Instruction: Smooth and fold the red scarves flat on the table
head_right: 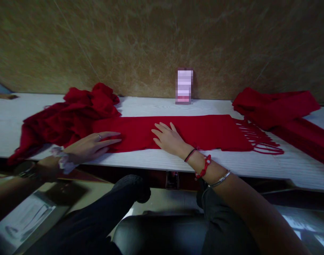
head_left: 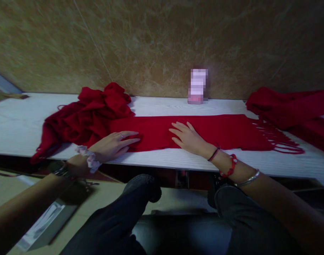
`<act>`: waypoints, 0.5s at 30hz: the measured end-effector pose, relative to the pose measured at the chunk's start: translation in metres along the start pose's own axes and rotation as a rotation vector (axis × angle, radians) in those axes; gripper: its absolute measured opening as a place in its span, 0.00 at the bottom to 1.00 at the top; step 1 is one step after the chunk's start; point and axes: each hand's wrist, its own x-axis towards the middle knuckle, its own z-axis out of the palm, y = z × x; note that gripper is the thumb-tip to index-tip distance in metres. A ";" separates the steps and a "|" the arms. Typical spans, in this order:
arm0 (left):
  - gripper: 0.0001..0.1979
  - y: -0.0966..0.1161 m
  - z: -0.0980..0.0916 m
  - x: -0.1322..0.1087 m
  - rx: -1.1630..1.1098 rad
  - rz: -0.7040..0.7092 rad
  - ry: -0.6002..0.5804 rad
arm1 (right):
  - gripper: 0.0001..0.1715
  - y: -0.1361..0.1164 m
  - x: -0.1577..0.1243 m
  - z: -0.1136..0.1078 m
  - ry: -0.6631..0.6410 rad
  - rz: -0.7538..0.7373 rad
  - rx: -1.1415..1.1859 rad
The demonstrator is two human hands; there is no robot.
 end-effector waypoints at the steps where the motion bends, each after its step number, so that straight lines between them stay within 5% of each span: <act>1: 0.21 0.000 0.002 0.004 -0.015 0.020 0.032 | 0.24 -0.003 0.002 -0.001 0.012 -0.051 0.024; 6: 0.24 0.006 0.009 0.016 -0.096 0.052 -0.007 | 0.25 -0.018 0.011 0.003 -0.060 -0.257 0.142; 15: 0.24 -0.002 0.010 0.011 -0.253 0.017 -0.121 | 0.26 -0.017 0.005 0.010 -0.045 -0.262 0.213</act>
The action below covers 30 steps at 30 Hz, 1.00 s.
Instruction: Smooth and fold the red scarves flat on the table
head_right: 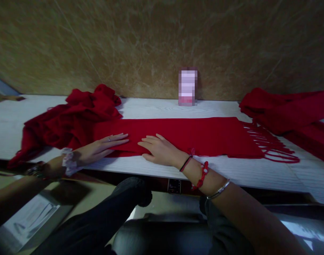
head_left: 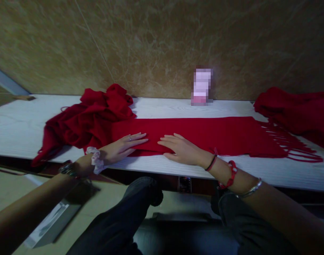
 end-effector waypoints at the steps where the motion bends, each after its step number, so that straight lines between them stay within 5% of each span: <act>1: 0.24 0.000 0.001 0.000 0.008 -0.020 -0.025 | 0.25 0.000 0.000 0.000 0.003 0.003 0.008; 18: 0.25 0.010 0.000 0.001 0.210 -0.227 -0.138 | 0.15 0.001 0.006 -0.002 0.078 0.083 0.194; 25: 0.25 0.009 -0.014 0.000 0.090 -0.155 -0.098 | 0.11 0.001 0.007 -0.003 0.105 0.159 0.238; 30: 0.22 0.013 0.000 -0.009 0.154 -0.269 -0.183 | 0.08 0.004 0.002 -0.001 0.024 0.015 0.254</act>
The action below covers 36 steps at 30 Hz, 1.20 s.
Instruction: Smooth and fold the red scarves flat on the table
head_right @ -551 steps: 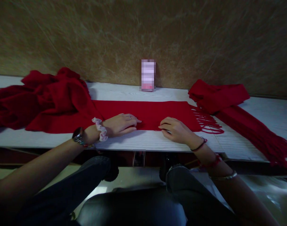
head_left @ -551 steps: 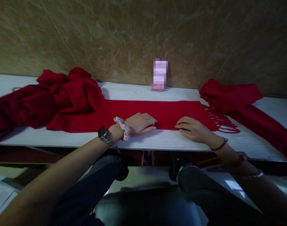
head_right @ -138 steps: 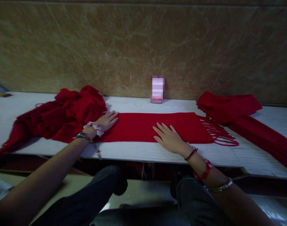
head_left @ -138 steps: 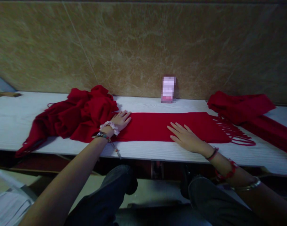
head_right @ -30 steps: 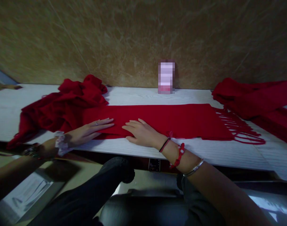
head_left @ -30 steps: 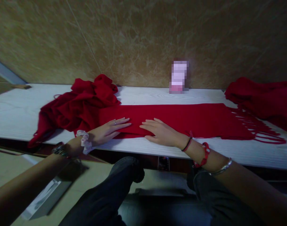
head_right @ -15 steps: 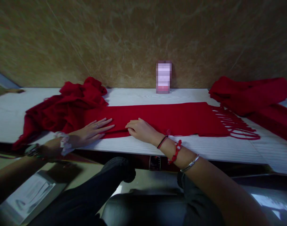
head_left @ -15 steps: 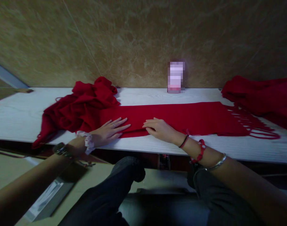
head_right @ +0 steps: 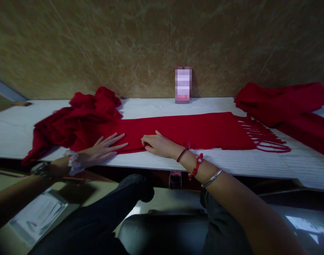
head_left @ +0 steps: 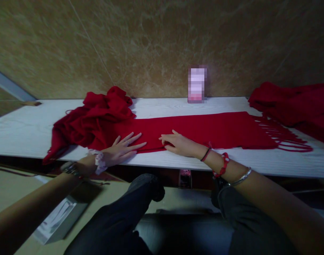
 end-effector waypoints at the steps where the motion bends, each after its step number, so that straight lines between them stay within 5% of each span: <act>1: 0.22 0.002 0.002 -0.002 0.002 -0.005 -0.008 | 0.09 0.000 -0.001 0.000 -0.021 -0.019 -0.007; 8: 0.23 0.003 -0.005 -0.003 -0.015 0.005 -0.050 | 0.19 -0.001 -0.009 -0.007 -0.128 -0.076 -0.134; 15: 0.24 -0.011 0.007 -0.001 0.021 -0.053 0.050 | 0.20 -0.001 -0.015 -0.008 -0.118 -0.086 -0.184; 20: 0.24 0.018 -0.015 0.021 0.055 -0.071 0.222 | 0.23 -0.004 -0.014 -0.010 0.012 0.032 -0.263; 23: 0.23 0.042 -0.025 0.048 0.028 -0.111 0.309 | 0.26 -0.003 -0.014 -0.009 -0.032 0.131 -0.343; 28: 0.25 0.057 -0.016 0.074 -0.056 -0.200 0.200 | 0.27 0.000 -0.015 -0.006 -0.099 0.143 -0.389; 36: 0.26 0.054 -0.011 0.070 -0.075 -0.252 0.219 | 0.31 -0.002 -0.012 -0.012 -0.129 0.228 -0.276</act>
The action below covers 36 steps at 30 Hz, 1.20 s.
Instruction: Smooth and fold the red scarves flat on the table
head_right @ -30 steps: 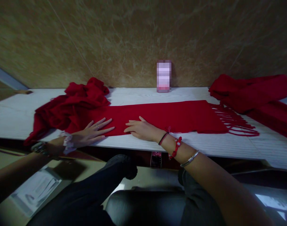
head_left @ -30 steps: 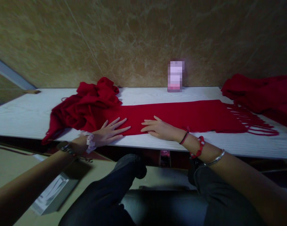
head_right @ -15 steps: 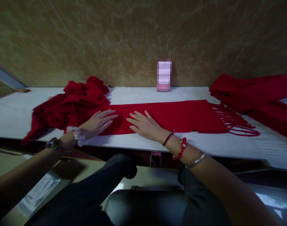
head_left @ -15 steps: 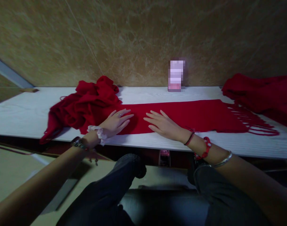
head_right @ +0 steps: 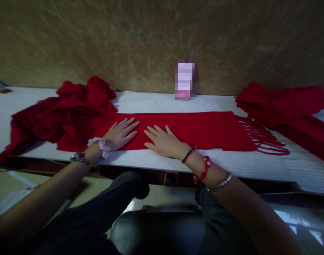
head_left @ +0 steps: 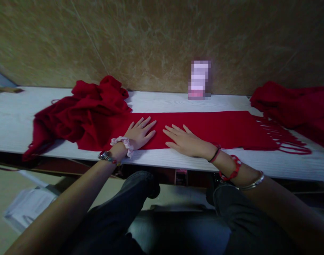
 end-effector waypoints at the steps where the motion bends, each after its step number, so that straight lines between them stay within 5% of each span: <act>1: 0.26 0.000 0.000 0.000 -0.003 -0.001 0.006 | 0.33 -0.002 0.003 -0.001 0.010 0.034 0.011; 12: 0.27 -0.008 0.001 -0.008 -0.032 0.076 0.005 | 0.34 -0.005 0.018 0.011 0.059 0.121 -0.062; 19: 0.26 -0.023 -0.022 -0.039 -0.075 0.373 -0.051 | 0.27 -0.007 0.015 0.013 0.217 0.102 -0.047; 27: 0.23 -0.015 -0.029 -0.045 0.170 0.285 -0.049 | 0.17 -0.015 0.011 0.009 0.292 -0.296 -0.007; 36: 0.15 -0.008 -0.035 -0.047 0.272 0.305 0.066 | 0.13 -0.013 0.013 0.011 0.297 -0.327 -0.134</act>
